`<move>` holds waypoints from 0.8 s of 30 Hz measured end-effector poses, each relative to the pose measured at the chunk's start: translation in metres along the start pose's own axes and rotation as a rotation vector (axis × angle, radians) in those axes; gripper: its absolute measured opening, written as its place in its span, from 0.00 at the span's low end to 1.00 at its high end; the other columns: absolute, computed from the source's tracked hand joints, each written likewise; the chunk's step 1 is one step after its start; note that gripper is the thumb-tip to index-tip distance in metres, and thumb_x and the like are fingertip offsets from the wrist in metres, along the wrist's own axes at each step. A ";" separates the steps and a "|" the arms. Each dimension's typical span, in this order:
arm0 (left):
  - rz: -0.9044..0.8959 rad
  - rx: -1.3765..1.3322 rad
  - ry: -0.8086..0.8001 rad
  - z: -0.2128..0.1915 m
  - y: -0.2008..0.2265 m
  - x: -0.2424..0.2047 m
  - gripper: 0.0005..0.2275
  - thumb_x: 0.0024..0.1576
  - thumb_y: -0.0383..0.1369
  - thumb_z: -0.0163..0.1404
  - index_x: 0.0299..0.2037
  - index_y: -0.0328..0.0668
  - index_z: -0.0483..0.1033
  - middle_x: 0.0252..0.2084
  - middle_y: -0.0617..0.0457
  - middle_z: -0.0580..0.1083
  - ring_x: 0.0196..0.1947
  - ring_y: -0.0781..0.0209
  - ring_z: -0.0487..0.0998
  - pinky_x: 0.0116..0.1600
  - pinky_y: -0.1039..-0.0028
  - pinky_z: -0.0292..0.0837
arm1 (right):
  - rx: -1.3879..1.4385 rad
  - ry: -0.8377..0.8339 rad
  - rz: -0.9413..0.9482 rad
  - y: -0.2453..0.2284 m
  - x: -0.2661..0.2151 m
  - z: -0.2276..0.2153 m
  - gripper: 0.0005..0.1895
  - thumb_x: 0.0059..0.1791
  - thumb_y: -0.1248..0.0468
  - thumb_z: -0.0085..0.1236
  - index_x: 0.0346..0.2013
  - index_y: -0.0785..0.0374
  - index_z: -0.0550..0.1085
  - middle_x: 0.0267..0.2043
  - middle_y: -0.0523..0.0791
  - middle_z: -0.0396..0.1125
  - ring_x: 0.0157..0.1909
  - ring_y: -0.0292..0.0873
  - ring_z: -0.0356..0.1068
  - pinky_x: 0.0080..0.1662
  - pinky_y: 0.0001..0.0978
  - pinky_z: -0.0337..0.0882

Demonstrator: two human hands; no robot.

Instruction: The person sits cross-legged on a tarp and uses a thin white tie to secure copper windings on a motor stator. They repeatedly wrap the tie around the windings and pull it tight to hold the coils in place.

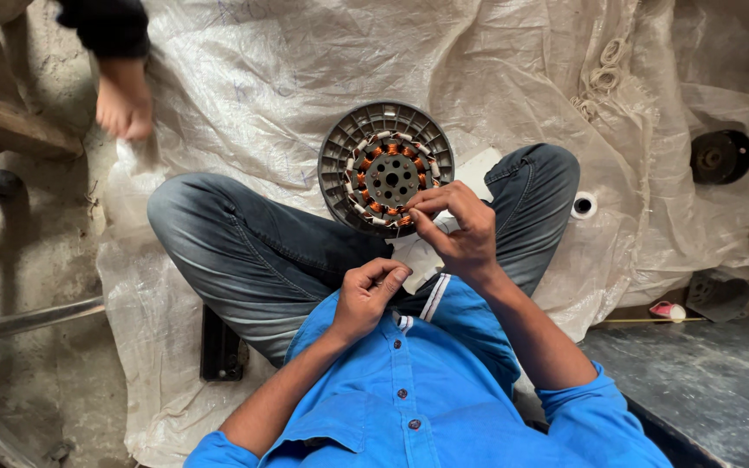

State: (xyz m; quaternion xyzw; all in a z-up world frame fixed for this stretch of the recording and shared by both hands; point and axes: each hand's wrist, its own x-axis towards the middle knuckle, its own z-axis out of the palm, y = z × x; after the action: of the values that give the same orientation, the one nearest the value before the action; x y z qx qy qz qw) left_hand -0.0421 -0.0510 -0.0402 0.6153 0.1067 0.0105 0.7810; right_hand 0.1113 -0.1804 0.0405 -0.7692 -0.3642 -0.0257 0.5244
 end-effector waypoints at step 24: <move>0.710 0.816 0.258 -0.002 0.055 0.025 0.10 0.60 0.26 0.58 0.51 0.38 0.76 0.26 0.53 0.69 0.22 0.58 0.71 0.29 0.66 0.66 | -0.093 -0.310 0.042 0.006 0.030 -0.008 0.06 0.45 0.67 0.67 0.36 0.62 0.79 0.46 0.47 0.67 0.44 0.41 0.73 0.41 0.32 0.74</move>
State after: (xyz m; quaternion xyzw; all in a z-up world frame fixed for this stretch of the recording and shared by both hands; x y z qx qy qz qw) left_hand -0.0123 -0.0317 0.0087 0.8599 -0.0169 0.3060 0.4082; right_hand 0.1392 -0.1718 0.0522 -0.7948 -0.4231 0.0874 0.4262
